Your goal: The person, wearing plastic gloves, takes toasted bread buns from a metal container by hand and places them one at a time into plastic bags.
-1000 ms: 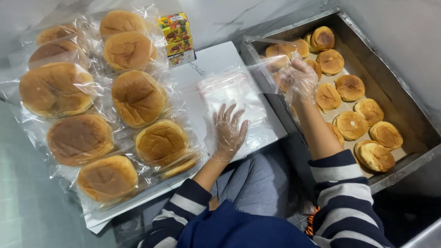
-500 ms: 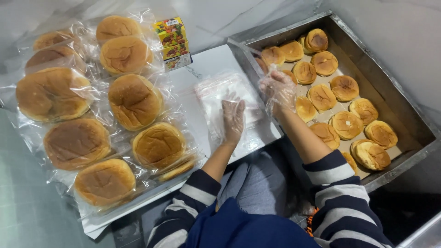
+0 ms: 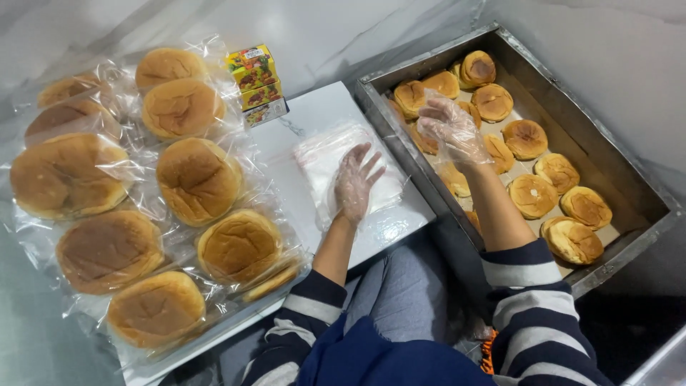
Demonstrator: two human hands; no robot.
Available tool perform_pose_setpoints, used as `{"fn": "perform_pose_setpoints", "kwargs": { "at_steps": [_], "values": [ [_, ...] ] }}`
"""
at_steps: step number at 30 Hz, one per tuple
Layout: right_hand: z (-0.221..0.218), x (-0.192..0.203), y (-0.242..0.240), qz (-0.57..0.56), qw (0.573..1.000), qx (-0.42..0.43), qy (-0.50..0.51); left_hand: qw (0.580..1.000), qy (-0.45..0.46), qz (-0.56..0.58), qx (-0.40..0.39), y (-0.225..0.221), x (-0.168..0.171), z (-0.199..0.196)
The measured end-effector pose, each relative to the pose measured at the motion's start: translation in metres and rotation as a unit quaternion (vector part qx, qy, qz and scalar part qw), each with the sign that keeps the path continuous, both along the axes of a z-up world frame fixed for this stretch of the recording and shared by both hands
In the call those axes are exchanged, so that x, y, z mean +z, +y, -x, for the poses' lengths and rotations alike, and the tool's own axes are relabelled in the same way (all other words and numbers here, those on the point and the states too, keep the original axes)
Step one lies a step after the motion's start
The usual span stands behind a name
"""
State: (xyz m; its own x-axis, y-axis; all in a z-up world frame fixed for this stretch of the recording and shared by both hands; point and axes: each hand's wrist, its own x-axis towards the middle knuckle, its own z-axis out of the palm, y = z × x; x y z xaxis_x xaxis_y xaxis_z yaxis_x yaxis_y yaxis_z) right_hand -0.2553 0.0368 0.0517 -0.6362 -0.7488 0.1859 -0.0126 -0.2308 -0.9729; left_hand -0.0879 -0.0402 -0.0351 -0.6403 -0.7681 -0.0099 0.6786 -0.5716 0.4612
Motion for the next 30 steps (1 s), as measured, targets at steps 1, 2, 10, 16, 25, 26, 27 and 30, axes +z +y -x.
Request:
{"fn": "perform_pose_setpoints", "kwargs": {
  "at_steps": [1, 2, 10, 16, 25, 26, 27, 30],
  "values": [
    [-0.004, 0.008, 0.003, -0.023, 1.000, 0.016, 0.005, 0.999, -0.003, 0.000, -0.036, 0.000, -0.005, 0.002],
    [-0.009, 0.016, 0.006, -0.045, 0.998, 0.032, 0.009, 0.997, -0.007, -0.001, -0.072, -0.001, -0.010, 0.004],
    [-0.011, 0.023, 0.009, -0.122, 0.984, 0.030, 0.124, 0.992, -0.031, 0.028, -0.118, 0.003, 0.006, -0.008],
    [-0.023, 0.035, 0.016, -0.138, 0.987, 0.079, 0.029, 0.991, -0.050, 0.042, -0.118, 0.002, -0.001, -0.009],
    [-0.005, 0.017, 0.012, -0.173, 0.969, 0.165, -0.066, 0.988, -0.069, 0.041, -0.131, -0.001, -0.006, -0.007],
    [-0.003, 0.016, 0.012, -0.178, 0.964, 0.179, -0.084, 0.991, -0.055, 0.047, -0.116, -0.001, -0.008, -0.006],
    [-0.010, 0.025, 0.014, -0.178, 0.964, 0.179, -0.084, 0.991, -0.055, 0.047, -0.117, -0.001, -0.009, -0.006],
    [-0.023, 0.049, 0.015, -0.183, 0.969, 0.138, -0.089, 0.994, -0.040, 0.044, -0.097, -0.003, -0.010, -0.006]
  ]
}}
